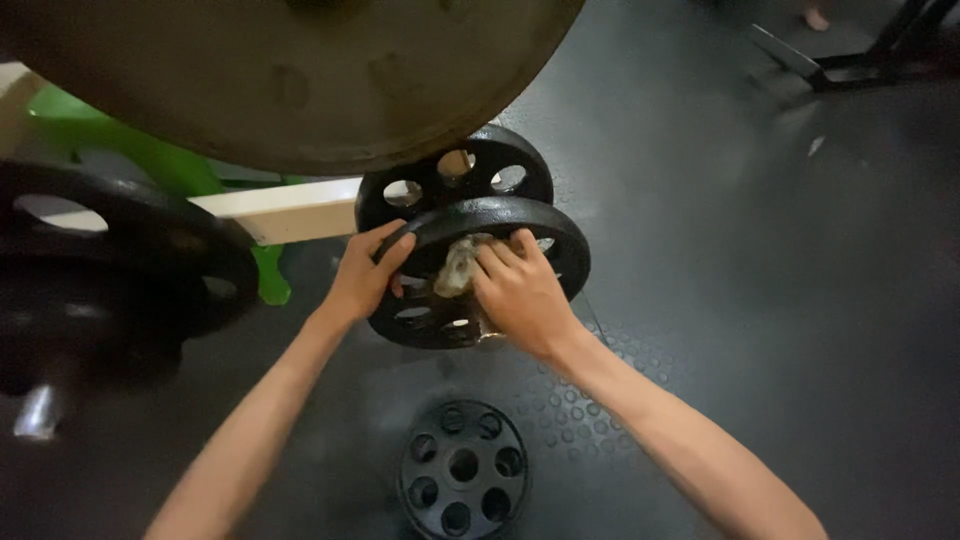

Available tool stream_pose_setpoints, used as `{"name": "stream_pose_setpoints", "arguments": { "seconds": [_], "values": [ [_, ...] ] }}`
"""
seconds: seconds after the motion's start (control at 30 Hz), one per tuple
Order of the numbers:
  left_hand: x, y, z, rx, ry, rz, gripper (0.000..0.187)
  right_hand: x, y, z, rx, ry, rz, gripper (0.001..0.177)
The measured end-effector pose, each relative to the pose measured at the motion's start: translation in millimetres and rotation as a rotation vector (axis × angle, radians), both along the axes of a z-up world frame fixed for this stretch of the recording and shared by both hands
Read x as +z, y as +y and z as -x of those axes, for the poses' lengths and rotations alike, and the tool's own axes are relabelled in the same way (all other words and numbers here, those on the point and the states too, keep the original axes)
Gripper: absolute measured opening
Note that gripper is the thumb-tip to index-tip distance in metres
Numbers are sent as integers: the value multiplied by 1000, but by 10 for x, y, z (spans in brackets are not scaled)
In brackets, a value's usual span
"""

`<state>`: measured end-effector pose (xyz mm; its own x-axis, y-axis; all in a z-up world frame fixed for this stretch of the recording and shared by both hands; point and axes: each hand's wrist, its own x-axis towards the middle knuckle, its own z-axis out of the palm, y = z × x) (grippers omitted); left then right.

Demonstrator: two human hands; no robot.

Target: Wiping down weight plates on a rack in a gym setting.

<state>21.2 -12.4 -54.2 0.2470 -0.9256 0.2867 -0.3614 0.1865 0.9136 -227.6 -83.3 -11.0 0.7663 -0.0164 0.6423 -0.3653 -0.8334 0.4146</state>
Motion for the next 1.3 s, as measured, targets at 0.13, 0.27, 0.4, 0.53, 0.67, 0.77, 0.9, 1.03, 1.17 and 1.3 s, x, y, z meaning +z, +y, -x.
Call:
{"name": "stream_pose_setpoints", "arguments": {
  "seconds": [0.13,0.27,0.4,0.53,0.67,0.77,0.9,1.03,1.17,1.3],
  "values": [
    [32,-27,-42,26,-13,13,46,233,253,270,125,-1,-243,28],
    [46,60,-15,5,-28,46,44,763,352,324,-2,-299,-297,55],
    [117,52,20,-11,7,71,45,597,-114,91,-31,-228,-329,74],
    [76,62,14,27,-5,19,49,663,-298,-12,4,-162,-610,60],
    [91,70,37,70,-11,26,52,817,-518,-97,154,-62,-821,58],
    [80,59,28,68,20,42,53,832,-494,-125,184,-73,-831,59],
    [29,62,23,96,30,56,54,778,-507,-144,154,-20,-903,52],
    [154,132,58,93,-3,31,52,751,-442,-154,274,-129,-921,50],
    [211,181,93,73,5,34,51,698,-373,-148,153,-202,-1106,46],
    [204,195,90,70,-1,58,51,641,-422,-140,238,-190,-920,43]
  ]
}}
